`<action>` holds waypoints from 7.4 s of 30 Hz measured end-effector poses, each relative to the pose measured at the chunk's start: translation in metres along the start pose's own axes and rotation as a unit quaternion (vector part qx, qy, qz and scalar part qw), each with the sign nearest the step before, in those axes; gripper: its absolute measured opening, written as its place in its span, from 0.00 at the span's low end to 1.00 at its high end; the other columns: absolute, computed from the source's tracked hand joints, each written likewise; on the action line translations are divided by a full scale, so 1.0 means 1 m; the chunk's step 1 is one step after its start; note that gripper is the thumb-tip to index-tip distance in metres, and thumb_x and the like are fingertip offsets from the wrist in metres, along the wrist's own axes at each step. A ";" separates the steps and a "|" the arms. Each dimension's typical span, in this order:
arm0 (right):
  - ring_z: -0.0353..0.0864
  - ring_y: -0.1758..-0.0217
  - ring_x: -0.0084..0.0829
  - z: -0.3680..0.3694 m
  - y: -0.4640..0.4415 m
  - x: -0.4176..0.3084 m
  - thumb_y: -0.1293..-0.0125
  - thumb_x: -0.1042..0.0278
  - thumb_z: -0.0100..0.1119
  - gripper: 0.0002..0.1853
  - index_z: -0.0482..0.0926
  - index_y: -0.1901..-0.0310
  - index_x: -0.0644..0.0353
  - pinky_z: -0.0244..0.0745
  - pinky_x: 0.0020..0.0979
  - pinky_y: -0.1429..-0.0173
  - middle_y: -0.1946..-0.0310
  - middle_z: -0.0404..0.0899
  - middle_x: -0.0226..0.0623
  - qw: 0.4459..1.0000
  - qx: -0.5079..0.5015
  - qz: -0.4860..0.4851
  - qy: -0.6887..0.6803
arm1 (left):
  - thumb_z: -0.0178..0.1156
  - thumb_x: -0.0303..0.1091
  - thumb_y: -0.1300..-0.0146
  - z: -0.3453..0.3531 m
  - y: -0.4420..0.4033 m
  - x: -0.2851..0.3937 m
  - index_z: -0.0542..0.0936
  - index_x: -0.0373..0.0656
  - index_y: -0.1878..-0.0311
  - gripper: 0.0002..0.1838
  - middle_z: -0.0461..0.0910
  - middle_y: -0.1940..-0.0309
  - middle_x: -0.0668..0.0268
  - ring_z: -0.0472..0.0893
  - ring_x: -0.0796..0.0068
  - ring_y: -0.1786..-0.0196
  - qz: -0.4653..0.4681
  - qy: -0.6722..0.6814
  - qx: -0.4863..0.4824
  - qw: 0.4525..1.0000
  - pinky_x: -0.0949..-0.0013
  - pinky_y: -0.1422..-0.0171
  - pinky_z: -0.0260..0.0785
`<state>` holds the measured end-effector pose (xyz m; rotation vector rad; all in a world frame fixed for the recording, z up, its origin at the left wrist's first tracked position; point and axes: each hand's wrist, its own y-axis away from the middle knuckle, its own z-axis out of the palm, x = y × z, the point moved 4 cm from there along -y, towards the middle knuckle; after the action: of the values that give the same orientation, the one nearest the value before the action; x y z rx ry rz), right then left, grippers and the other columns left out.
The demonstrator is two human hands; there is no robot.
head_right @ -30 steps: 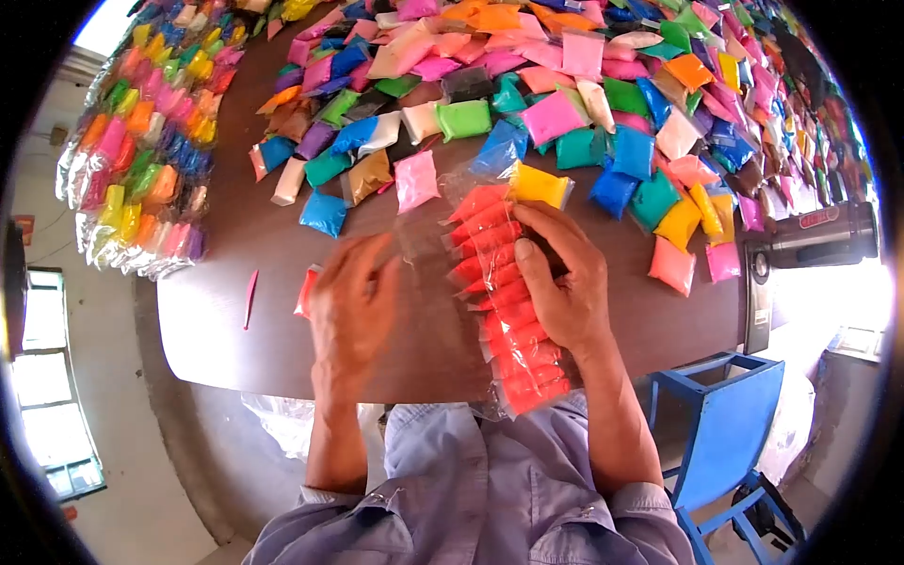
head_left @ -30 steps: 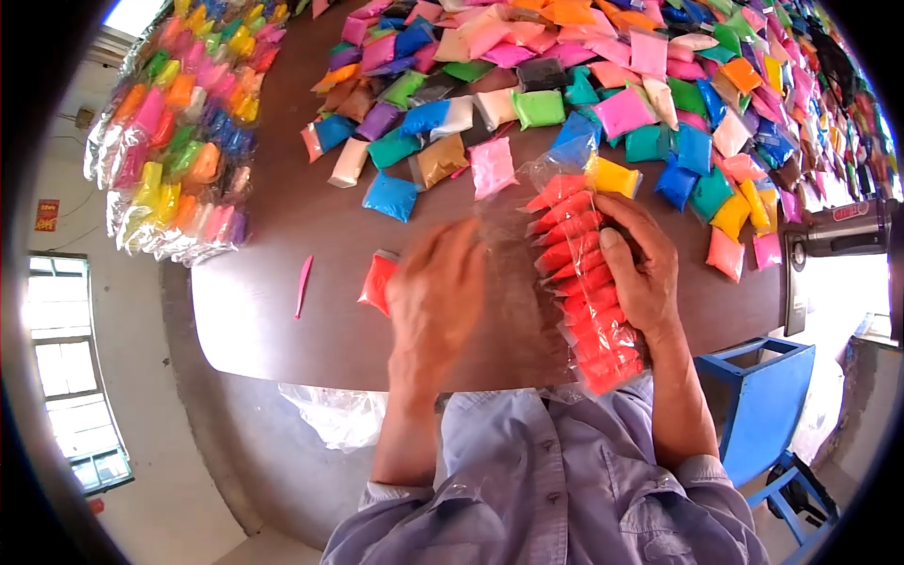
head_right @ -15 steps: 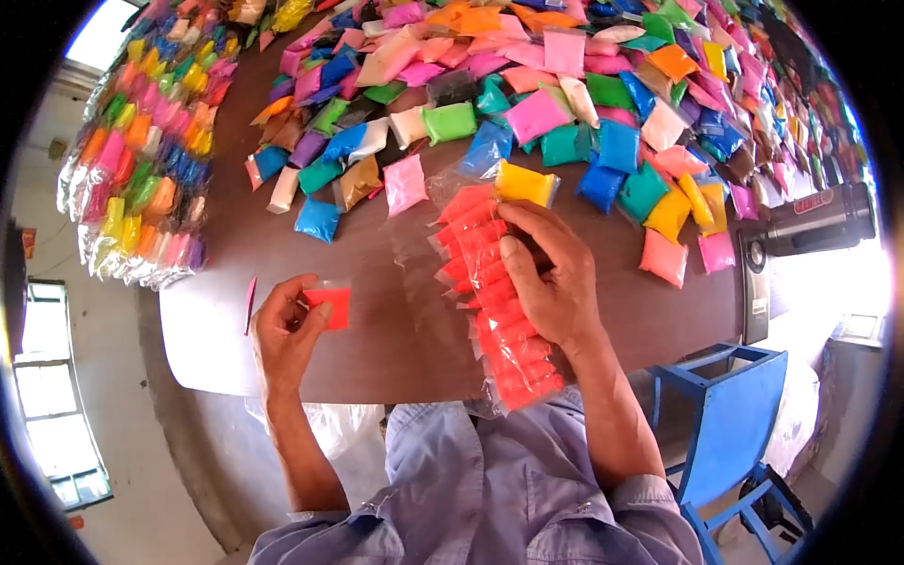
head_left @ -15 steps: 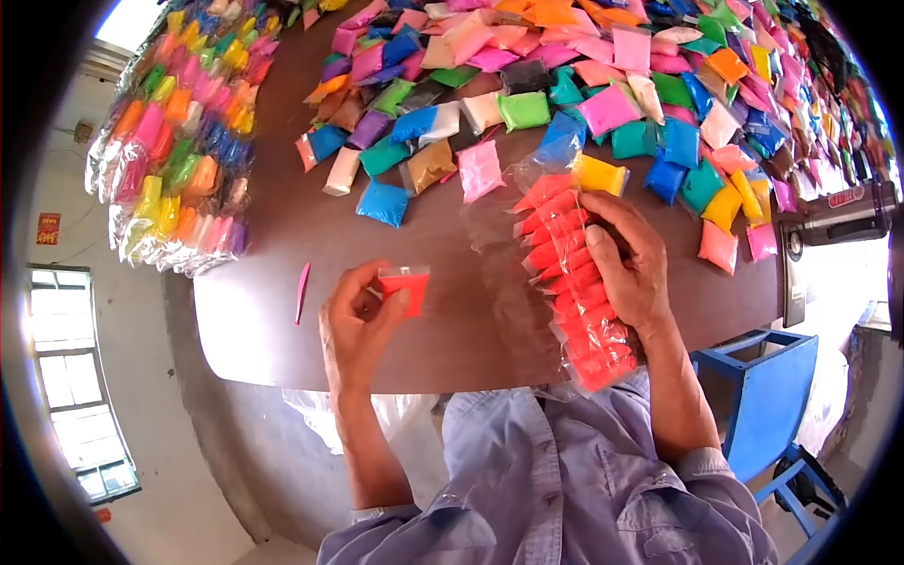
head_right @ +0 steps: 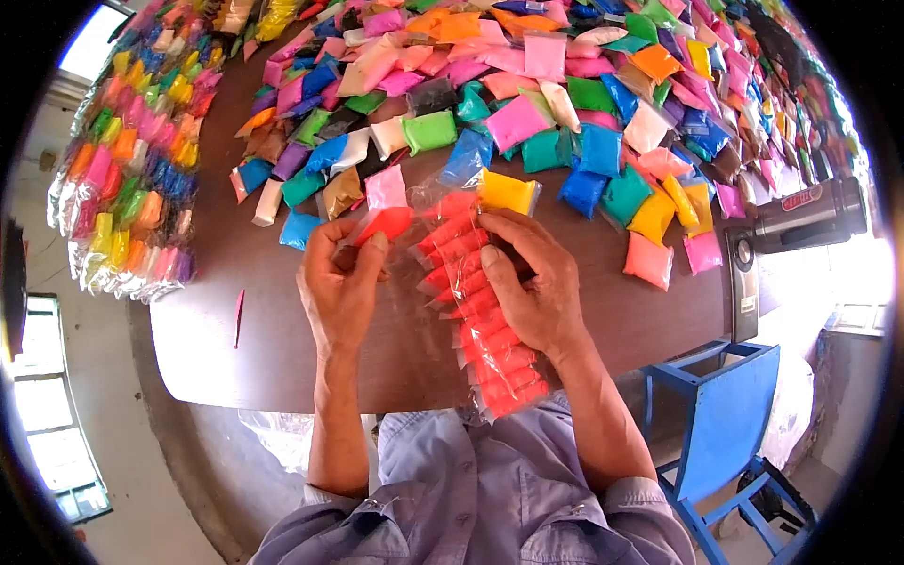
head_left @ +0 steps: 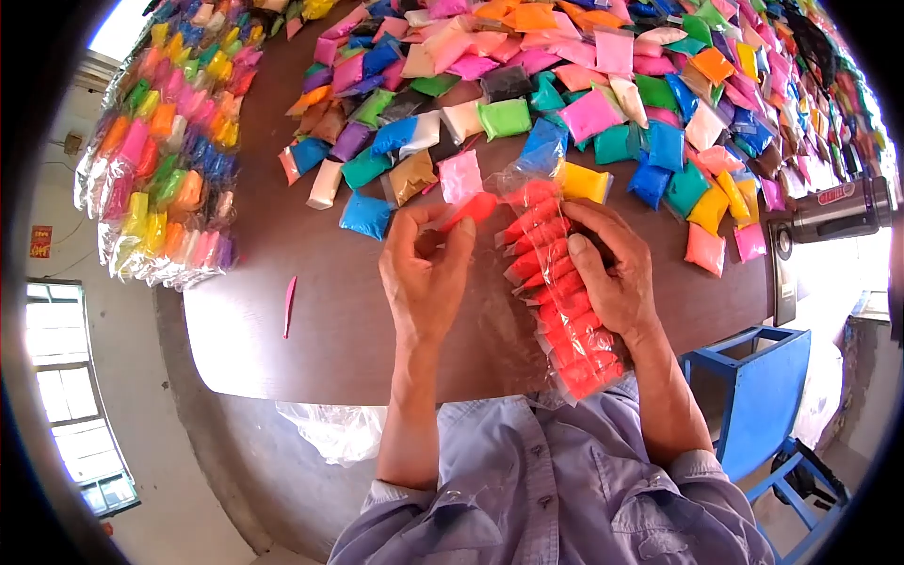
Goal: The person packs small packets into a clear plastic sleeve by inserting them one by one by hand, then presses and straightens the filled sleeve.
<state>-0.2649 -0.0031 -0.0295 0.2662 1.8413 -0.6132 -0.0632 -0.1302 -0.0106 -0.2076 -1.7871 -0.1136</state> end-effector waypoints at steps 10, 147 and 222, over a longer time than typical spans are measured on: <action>0.89 0.39 0.38 -0.001 -0.002 -0.005 0.25 0.72 0.66 0.18 0.86 0.36 0.65 0.81 0.33 0.36 0.37 0.87 0.48 1.000 -0.007 0.007 0.013 | 0.75 0.27 0.30 -0.010 0.005 0.007 0.84 0.35 0.48 0.13 0.89 0.61 0.64 0.86 0.80 0.65 0.021 -0.002 0.041 0.999 0.75 0.63 0.78; 0.90 0.38 0.46 -0.009 -0.022 0.005 0.23 0.67 0.69 0.22 0.82 0.32 0.64 0.82 0.37 0.34 0.40 0.88 0.50 0.998 0.026 -0.027 0.058 | 0.76 0.19 0.37 0.042 -0.022 -0.003 0.85 0.37 0.53 0.11 0.89 0.60 0.59 0.90 0.65 0.63 0.255 -0.138 -0.080 0.954 0.64 0.60 0.81; 0.66 0.15 0.59 0.028 0.076 -0.029 0.23 0.71 0.59 0.29 0.73 0.23 0.67 0.64 0.47 0.15 0.19 0.66 0.62 1.000 0.010 -0.026 -0.008 | 0.54 0.59 0.16 -0.009 0.152 0.013 0.50 0.28 0.11 0.49 0.57 0.13 0.42 0.59 0.48 0.11 -0.041 0.082 -0.222 0.971 0.52 0.10 0.52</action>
<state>-0.1964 0.0486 -0.0307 0.2267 1.8332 -0.6692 -0.0268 0.0177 -0.0011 -0.4319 -1.5855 -0.5770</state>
